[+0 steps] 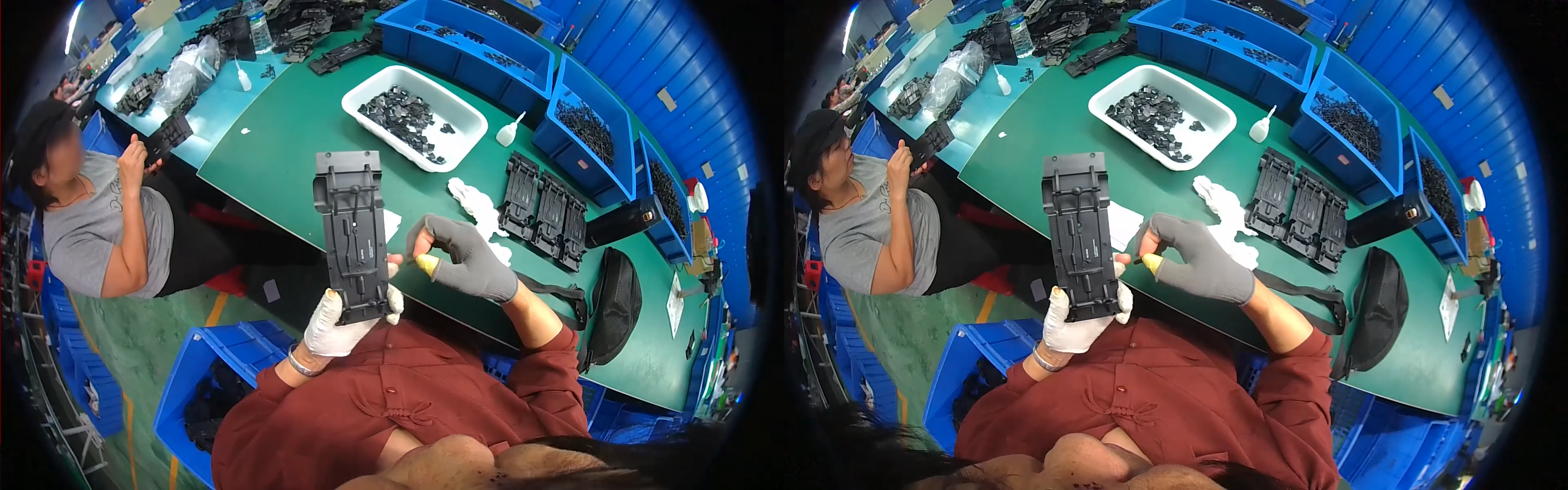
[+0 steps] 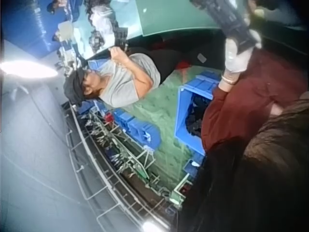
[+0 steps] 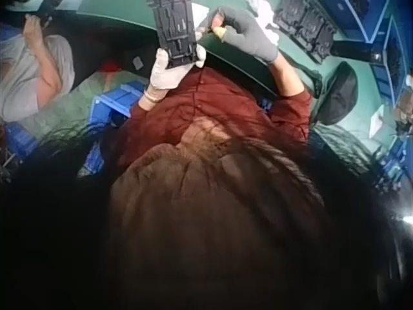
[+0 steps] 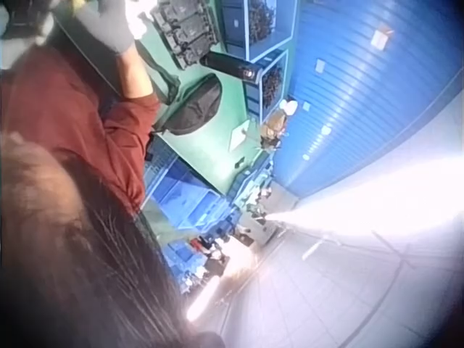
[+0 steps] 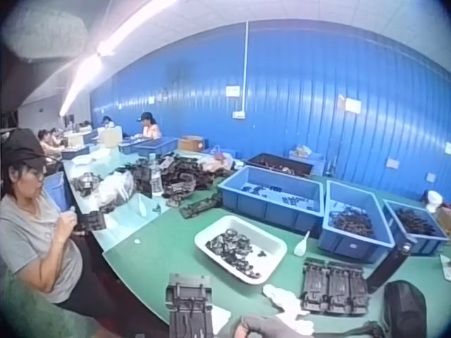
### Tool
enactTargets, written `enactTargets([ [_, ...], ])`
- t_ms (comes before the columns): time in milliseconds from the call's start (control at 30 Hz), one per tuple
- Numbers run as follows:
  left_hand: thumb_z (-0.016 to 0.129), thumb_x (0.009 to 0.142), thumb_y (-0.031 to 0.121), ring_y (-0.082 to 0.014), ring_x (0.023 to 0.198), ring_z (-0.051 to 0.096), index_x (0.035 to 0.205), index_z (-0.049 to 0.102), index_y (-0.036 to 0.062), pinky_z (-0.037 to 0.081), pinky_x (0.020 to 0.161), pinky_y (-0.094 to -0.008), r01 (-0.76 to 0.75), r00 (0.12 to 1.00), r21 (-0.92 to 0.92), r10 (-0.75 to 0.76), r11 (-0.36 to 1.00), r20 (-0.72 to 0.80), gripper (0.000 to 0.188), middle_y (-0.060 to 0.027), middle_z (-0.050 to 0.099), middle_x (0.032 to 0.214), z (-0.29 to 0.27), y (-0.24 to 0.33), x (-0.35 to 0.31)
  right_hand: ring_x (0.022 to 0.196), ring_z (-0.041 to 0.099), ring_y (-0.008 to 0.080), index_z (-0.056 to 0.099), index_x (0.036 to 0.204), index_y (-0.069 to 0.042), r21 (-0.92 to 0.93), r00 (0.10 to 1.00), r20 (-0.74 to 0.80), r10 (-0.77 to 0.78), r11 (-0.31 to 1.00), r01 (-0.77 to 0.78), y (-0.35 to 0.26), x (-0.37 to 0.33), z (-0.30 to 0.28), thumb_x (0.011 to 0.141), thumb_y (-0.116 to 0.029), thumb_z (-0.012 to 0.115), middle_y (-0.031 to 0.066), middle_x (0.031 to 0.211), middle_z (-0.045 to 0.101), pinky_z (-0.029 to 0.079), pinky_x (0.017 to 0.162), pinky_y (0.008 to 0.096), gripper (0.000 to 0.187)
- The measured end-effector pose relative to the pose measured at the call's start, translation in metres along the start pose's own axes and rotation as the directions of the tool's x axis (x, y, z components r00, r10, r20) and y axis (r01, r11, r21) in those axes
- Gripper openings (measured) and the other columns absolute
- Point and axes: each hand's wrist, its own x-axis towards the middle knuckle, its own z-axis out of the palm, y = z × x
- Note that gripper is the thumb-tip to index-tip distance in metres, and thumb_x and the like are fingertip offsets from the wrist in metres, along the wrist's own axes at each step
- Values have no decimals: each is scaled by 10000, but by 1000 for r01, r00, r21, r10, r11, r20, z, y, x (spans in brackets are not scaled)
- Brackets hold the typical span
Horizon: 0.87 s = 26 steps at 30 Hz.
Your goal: Cleaning and inspecting plastic toy car chassis at an assembly line workbench.
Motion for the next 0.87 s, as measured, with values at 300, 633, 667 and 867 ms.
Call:
enactTargets([
  [300,607,921,589,-251,1081,592,1494,327,-80,469,956,-391,75,997,95,-76,993,7,924,-170,621,1198,-15,-9,-1,770,615,124,616,886,14,-232,990,-70,124,963,-137,-13,5,6,880,-116,629,66,820,650,501,712,291,131],
  [633,531,961,602,-259,1055,569,1508,317,-48,442,965,-405,-66,997,-108,62,992,-42,876,-191,602,1174,-10,-17,5,800,590,81,645,1116,31,113,953,-172,248,966,-231,-2,4,16,930,-137,628,35,934,669,484,731,249,251],
  [667,531,961,602,-259,1055,569,1508,317,-48,442,965,-405,-66,997,-110,62,992,-43,876,-191,602,1174,-10,-19,4,791,596,90,661,1114,21,34,962,-171,214,977,-211,3,3,16,922,-130,646,43,933,681,487,727,253,244],
  [867,532,964,595,-265,1075,568,1511,318,-39,436,978,-410,-38,999,-82,35,996,-31,865,-199,600,1200,-16,-25,2,796,608,118,693,1121,-35,-190,965,-184,185,957,-220,4,4,18,917,-135,657,56,915,698,495,749,260,230],
])
